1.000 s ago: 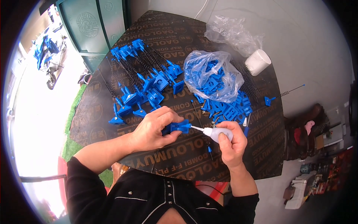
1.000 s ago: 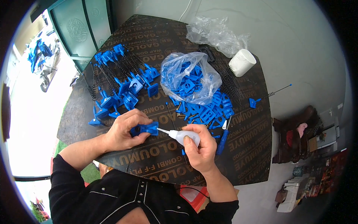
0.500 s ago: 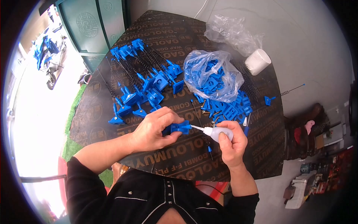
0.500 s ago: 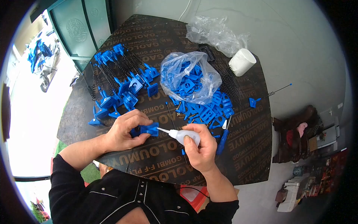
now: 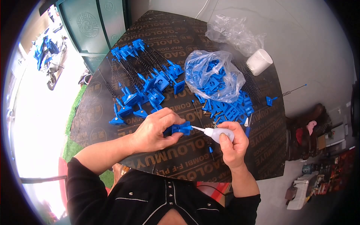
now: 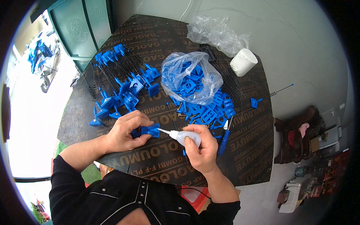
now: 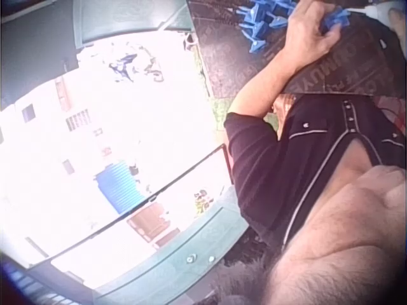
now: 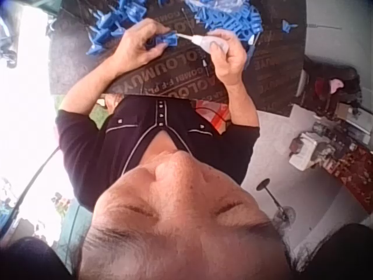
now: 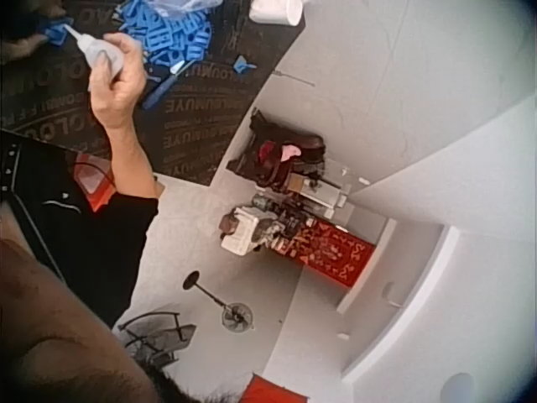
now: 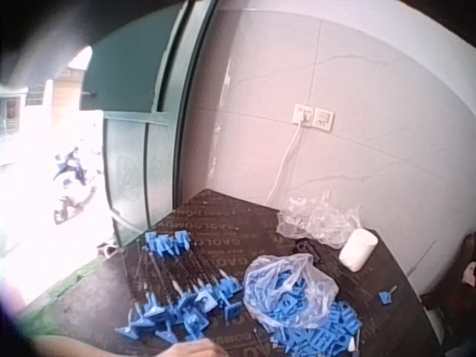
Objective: The person assembles small blue plastic components with a spring and a screw using a screwdriver.
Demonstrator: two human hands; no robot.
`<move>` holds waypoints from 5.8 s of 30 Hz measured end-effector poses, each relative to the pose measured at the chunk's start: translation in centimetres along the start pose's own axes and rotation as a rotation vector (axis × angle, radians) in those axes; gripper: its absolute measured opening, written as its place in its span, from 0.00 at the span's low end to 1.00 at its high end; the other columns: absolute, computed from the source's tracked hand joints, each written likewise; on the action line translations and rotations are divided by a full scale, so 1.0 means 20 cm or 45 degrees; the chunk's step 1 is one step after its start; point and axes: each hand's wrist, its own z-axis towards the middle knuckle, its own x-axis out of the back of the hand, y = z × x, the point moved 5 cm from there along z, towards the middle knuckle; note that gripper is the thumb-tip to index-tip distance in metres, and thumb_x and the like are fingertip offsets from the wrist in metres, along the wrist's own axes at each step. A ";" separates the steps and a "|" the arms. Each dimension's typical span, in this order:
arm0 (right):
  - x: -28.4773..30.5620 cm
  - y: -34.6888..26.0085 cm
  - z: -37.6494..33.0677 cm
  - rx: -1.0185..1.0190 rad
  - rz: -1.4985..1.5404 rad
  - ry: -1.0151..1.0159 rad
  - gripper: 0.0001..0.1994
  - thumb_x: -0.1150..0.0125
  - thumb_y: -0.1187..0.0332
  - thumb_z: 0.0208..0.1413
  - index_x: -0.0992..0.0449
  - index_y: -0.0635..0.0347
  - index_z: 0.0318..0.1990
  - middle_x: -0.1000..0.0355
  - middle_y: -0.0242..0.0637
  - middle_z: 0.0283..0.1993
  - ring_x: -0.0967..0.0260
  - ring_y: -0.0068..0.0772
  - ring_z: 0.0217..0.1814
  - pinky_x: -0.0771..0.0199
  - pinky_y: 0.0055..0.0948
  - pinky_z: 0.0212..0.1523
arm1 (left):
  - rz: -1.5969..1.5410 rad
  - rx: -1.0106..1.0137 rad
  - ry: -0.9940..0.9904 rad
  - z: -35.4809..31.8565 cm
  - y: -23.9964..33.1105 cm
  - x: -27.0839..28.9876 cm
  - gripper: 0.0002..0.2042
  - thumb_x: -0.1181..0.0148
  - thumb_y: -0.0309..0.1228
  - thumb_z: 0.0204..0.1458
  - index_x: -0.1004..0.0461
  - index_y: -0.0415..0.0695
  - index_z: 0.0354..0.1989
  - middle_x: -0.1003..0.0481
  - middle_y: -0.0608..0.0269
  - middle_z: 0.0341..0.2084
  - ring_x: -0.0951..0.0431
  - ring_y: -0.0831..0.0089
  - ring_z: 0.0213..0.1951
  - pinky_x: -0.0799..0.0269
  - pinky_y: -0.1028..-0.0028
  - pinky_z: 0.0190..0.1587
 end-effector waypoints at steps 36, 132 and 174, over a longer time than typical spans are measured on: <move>0.01 -0.02 -0.02 -0.116 0.151 0.090 0.13 0.40 0.76 0.48 0.29 0.67 0.43 0.28 0.31 0.34 0.35 0.13 0.31 0.35 0.15 0.30 | -0.017 -0.036 -0.012 0.00 0.03 -0.02 0.14 0.35 0.22 0.41 0.28 0.38 0.38 0.26 0.56 0.33 0.25 0.59 0.37 0.26 0.67 0.36; 0.93 0.16 -0.67 -0.500 -1.178 0.682 0.24 0.38 0.73 0.48 0.33 0.69 0.54 0.34 0.47 0.48 0.34 0.44 0.48 0.32 0.36 0.49 | -0.887 0.404 0.045 0.12 0.18 0.04 0.13 0.39 0.23 0.52 0.31 0.37 0.45 0.25 0.66 0.35 0.25 0.82 0.36 0.29 0.82 0.38; -0.04 0.12 -0.07 -0.543 -1.084 -0.559 0.12 0.37 0.64 0.45 0.23 0.67 0.27 0.25 0.51 0.28 0.26 0.51 0.34 0.27 0.41 0.38 | -0.586 0.411 0.210 -0.02 0.03 0.01 0.14 0.36 0.24 0.49 0.30 0.35 0.43 0.25 0.62 0.37 0.26 0.79 0.39 0.29 0.77 0.44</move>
